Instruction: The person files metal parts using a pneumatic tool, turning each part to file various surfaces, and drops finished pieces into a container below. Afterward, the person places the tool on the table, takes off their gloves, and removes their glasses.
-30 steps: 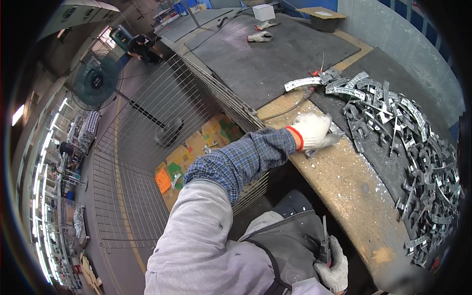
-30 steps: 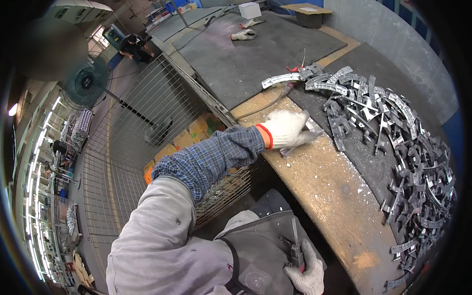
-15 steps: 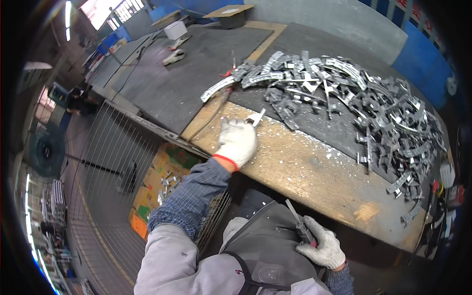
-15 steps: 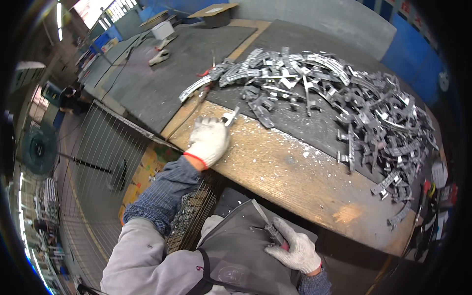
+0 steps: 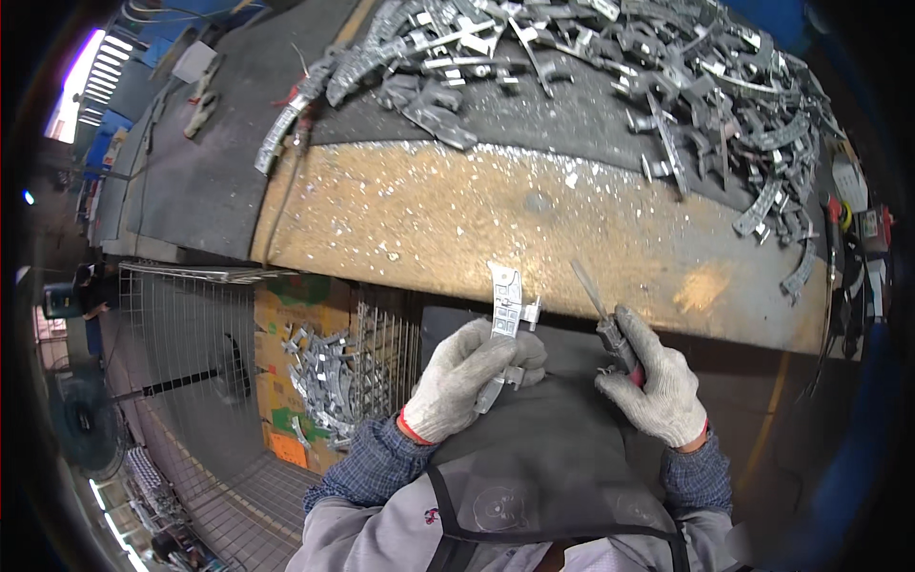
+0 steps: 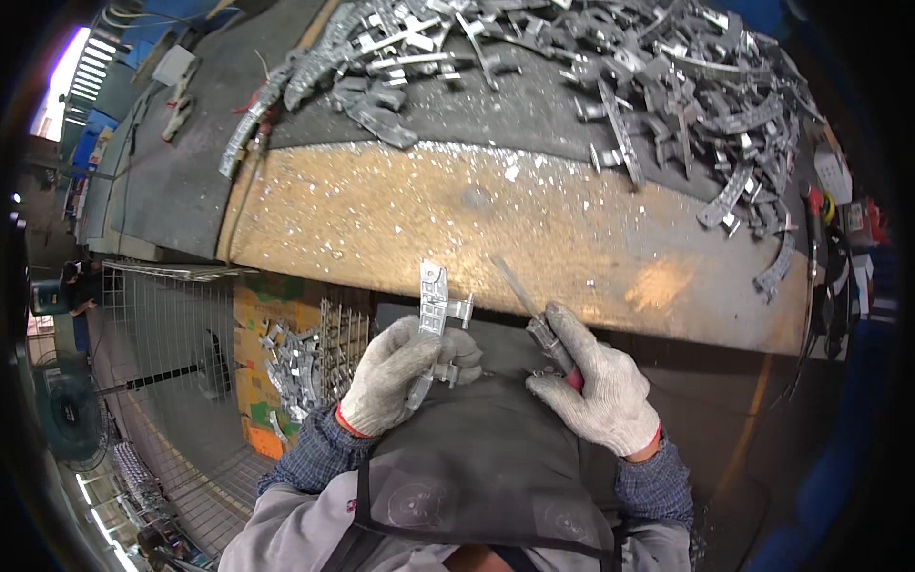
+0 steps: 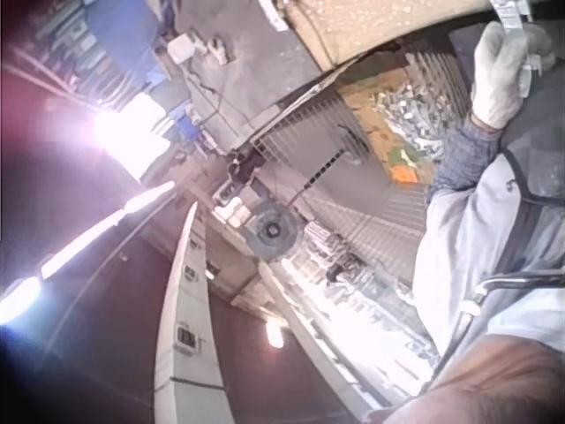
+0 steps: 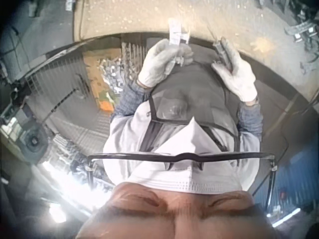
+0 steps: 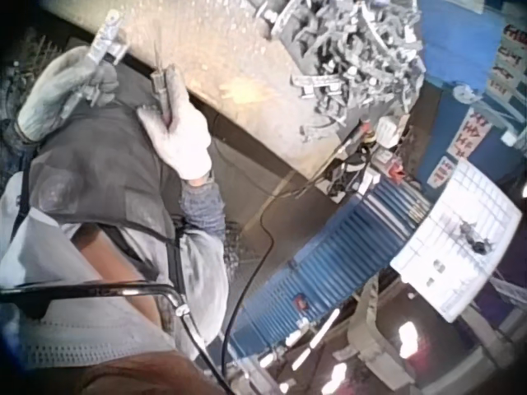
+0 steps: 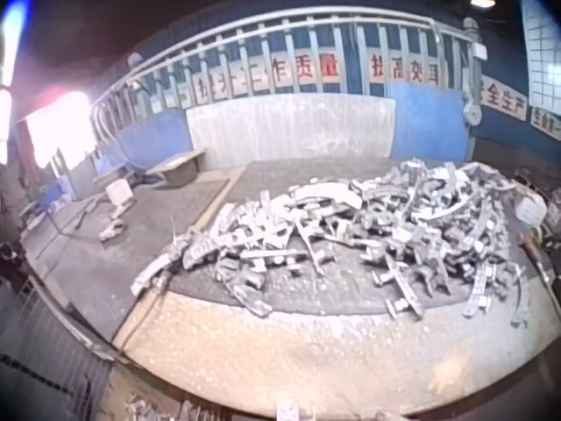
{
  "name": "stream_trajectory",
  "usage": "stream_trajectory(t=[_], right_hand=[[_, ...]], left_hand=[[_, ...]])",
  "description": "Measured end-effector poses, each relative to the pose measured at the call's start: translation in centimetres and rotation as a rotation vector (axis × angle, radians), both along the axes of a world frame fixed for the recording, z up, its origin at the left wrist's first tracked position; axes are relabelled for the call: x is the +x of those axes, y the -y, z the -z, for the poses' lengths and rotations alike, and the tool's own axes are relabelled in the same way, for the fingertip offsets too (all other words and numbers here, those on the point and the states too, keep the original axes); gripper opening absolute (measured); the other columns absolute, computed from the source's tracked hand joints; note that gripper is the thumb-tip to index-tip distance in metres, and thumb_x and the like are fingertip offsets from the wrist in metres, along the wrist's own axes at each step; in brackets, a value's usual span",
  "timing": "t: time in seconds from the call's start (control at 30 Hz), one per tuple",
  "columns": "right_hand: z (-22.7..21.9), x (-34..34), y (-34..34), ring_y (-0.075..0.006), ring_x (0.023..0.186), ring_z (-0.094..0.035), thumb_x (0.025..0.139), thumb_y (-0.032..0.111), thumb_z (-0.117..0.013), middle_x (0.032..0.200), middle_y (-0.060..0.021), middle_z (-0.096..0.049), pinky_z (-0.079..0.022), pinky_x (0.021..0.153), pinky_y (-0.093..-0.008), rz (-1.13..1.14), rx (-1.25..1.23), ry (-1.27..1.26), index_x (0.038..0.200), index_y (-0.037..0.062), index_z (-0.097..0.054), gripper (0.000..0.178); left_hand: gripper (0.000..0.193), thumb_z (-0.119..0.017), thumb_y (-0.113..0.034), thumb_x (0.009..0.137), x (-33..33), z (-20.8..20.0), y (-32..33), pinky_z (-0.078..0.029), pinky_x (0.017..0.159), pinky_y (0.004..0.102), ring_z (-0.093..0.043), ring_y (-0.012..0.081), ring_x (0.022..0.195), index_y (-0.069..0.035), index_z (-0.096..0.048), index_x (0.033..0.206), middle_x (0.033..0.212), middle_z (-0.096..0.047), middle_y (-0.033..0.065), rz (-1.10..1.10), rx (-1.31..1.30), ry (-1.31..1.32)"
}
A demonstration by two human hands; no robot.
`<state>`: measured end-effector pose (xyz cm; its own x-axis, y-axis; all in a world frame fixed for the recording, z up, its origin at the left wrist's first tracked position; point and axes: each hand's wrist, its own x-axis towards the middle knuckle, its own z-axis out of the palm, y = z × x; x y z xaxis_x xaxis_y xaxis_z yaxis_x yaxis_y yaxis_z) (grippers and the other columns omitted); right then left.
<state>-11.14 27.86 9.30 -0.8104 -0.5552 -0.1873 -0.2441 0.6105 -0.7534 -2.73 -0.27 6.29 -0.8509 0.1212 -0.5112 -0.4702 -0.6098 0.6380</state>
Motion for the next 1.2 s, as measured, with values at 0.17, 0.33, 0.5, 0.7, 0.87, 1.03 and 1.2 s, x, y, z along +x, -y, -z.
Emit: stream_trajectory(t=[0.17,0.33,0.5,0.7,0.87,1.03,1.2], right_hand=[[-1.0,1.7,0.8,-0.0428,0.111,-0.078,0.091,0.035,-0.088,0.126,-0.0222,-0.078,-0.064,0.094,-0.0455,-0.021,0.111,0.134,0.164,0.0078,-0.051,0.086],[-1.4,2.6,2.2,-0.0448,0.101,-0.079,0.097,0.040,-0.082,0.116,-0.0222,-0.081,-0.065,0.086,-0.0489,-0.098,0.240,0.268,0.167,0.0113,-0.046,0.084],[-1.0,2.6,2.8,-0.0447,0.098,-0.080,0.098,0.038,-0.080,0.114,-0.0228,-0.081,-0.065,0.084,-0.0496,-0.090,0.277,0.322,0.167,0.0109,-0.046,0.081],[-0.5,2.9,2.5,-0.0456,0.098,-0.079,0.098,0.037,-0.081,0.111,-0.0232,-0.081,-0.065,0.085,-0.0503,-0.076,0.186,0.287,0.166,0.0110,-0.047,0.080],[-2.2,2.1,-0.4,-0.0471,0.100,-0.079,0.097,0.040,-0.081,0.111,-0.0234,-0.081,-0.065,0.090,-0.0494,-0.155,0.154,0.433,0.168,0.0157,-0.046,0.083],[-3.0,0.8,-2.5,-0.0460,0.102,-0.080,0.100,0.047,-0.078,0.116,-0.0223,-0.081,-0.065,0.089,-0.0473,-0.293,0.308,0.784,0.169,0.0156,-0.044,0.083],[-2.6,0.6,-1.9,-0.0440,0.100,-0.080,0.105,0.051,-0.072,0.108,-0.0220,-0.082,-0.064,0.084,-0.0501,-0.423,0.295,0.740,0.167,0.0143,-0.045,0.078]], left_hand=[[0.040,-0.060,-0.027,0.115,1.5,2.2,-0.4,-0.065,0.096,0.0445,-0.075,0.0228,0.098,0.004,-0.058,0.141,0.114,-0.072,0.0150,0.103,-0.178,0.130],[0.045,-0.055,-0.040,0.118,1.2,3.6,-1.8,-0.061,0.077,0.0303,-0.072,0.0148,0.084,0.001,-0.066,0.133,0.100,-0.074,0.0068,-0.126,0.031,0.155],[0.046,-0.052,-0.042,0.120,0.9,4.4,-2.4,-0.059,0.072,0.0298,-0.072,0.0150,0.082,0.000,-0.068,0.131,0.093,-0.074,0.0063,-0.107,-0.016,0.073],[0.044,-0.051,-0.039,0.120,0.3,4.0,-2.8,-0.057,0.071,0.0281,-0.070,0.0139,0.079,-0.001,-0.064,0.136,0.089,-0.073,0.0058,-0.165,-0.008,0.231],[0.046,-0.053,-0.032,0.119,1.9,5.5,0.0,-0.066,0.084,0.0402,-0.074,0.0212,0.095,0.000,-0.054,0.152,0.132,-0.069,0.0124,0.029,-0.088,0.142],[0.039,-0.054,-0.028,0.119,4.9,9.0,0.9,-0.062,0.067,0.0342,-0.073,0.0199,0.084,0.001,-0.053,0.145,0.121,-0.072,0.0173,-0.084,-0.163,-0.125],[0.034,-0.063,-0.020,0.112,4.8,10.0,1.8,-0.070,0.074,0.0436,-0.078,0.0299,0.093,0.001,-0.051,0.136,0.115,-0.072,0.0209,-0.083,-0.263,-0.075]])
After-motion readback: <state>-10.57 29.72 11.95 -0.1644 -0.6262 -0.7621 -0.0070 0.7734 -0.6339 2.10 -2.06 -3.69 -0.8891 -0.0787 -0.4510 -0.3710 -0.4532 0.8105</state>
